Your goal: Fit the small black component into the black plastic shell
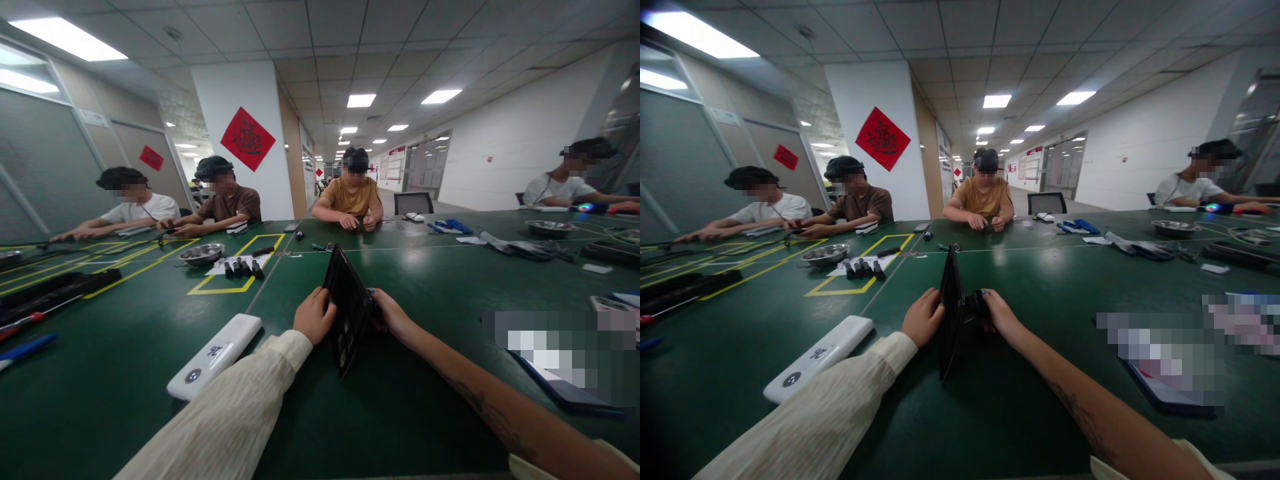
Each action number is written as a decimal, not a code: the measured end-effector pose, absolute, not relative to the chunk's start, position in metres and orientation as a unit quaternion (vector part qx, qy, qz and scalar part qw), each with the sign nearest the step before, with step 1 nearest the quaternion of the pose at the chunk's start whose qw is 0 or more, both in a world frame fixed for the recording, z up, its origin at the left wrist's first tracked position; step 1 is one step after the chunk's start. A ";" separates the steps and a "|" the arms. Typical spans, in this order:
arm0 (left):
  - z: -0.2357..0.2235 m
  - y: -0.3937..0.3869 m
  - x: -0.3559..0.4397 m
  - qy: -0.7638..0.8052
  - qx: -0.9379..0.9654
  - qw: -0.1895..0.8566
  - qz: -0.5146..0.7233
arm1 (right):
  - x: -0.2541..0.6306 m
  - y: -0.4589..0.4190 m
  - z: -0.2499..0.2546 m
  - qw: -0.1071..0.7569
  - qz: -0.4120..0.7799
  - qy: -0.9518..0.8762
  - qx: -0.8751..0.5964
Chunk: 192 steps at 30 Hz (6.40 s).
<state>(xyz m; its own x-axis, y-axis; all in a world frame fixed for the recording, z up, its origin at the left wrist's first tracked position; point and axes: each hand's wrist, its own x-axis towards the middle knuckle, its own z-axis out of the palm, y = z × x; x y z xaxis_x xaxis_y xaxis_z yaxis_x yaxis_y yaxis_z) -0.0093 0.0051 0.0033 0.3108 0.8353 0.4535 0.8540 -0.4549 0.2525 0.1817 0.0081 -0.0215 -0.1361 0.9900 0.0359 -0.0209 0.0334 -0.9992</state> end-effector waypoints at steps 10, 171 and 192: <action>0.006 0.002 -0.008 -0.542 -0.805 0.026 -0.239 | 0.181 0.008 -0.018 0.471 0.535 -0.534 -0.455; 0.002 0.004 -0.007 -0.610 -0.776 0.005 -0.157 | 0.182 0.009 -0.019 0.456 0.524 -0.547 -0.467; 0.009 0.003 -0.007 -0.607 -0.780 0.022 -0.150 | 0.182 0.009 -0.018 0.451 0.520 -0.549 -0.475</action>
<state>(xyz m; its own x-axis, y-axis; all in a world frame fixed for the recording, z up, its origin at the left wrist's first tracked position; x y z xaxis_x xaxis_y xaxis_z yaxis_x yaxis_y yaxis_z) -0.0074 0.0026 0.0087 0.2175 0.9407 0.2603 0.9538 -0.2615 0.1480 0.1816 0.0091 -0.0182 -0.1425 0.9898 0.0015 0.0524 0.0090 -0.9986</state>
